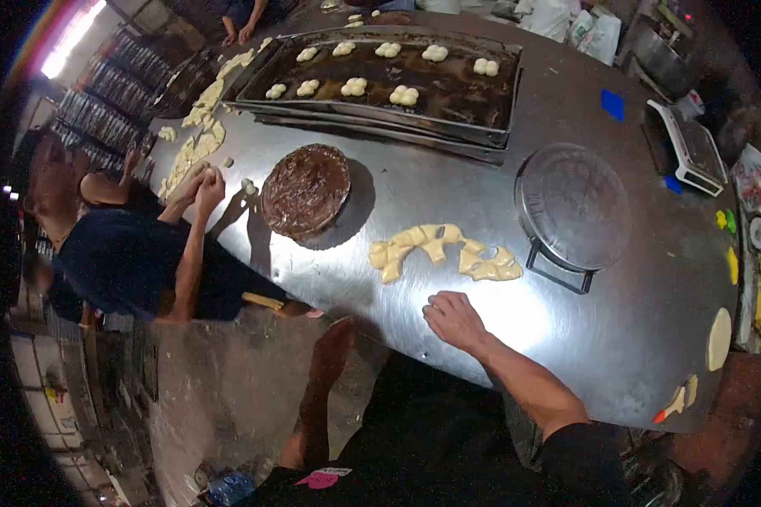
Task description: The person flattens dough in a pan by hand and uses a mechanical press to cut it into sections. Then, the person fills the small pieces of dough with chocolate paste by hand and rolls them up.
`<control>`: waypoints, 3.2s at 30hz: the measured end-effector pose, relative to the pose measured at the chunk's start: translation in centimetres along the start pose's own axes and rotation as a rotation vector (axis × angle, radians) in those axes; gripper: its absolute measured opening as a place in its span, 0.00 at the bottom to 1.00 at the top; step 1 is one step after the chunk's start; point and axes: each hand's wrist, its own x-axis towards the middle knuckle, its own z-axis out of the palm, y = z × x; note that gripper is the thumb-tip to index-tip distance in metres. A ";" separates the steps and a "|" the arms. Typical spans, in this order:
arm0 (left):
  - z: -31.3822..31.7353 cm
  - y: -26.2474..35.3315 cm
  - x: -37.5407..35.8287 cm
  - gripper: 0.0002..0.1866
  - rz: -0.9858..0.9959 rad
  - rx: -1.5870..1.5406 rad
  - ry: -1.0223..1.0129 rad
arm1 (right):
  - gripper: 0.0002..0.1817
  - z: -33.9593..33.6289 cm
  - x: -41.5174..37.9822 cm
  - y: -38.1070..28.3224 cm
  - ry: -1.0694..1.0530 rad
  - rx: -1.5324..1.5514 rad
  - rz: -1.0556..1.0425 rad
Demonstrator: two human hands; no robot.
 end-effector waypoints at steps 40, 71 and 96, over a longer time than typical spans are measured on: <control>-6.9 1.4 11.2 0.20 -0.206 -0.275 -0.132 | 0.20 -14.0 7.5 16.7 0.594 -0.671 0.885; 9.7 9.1 -3.5 0.14 0.020 0.098 -0.440 | 0.18 -34.4 -11.1 16.1 1.201 -0.019 0.930; 40.9 16.9 -4.3 0.32 0.360 0.126 -0.509 | 0.16 -30.4 -50.7 -3.2 0.191 -0.770 1.637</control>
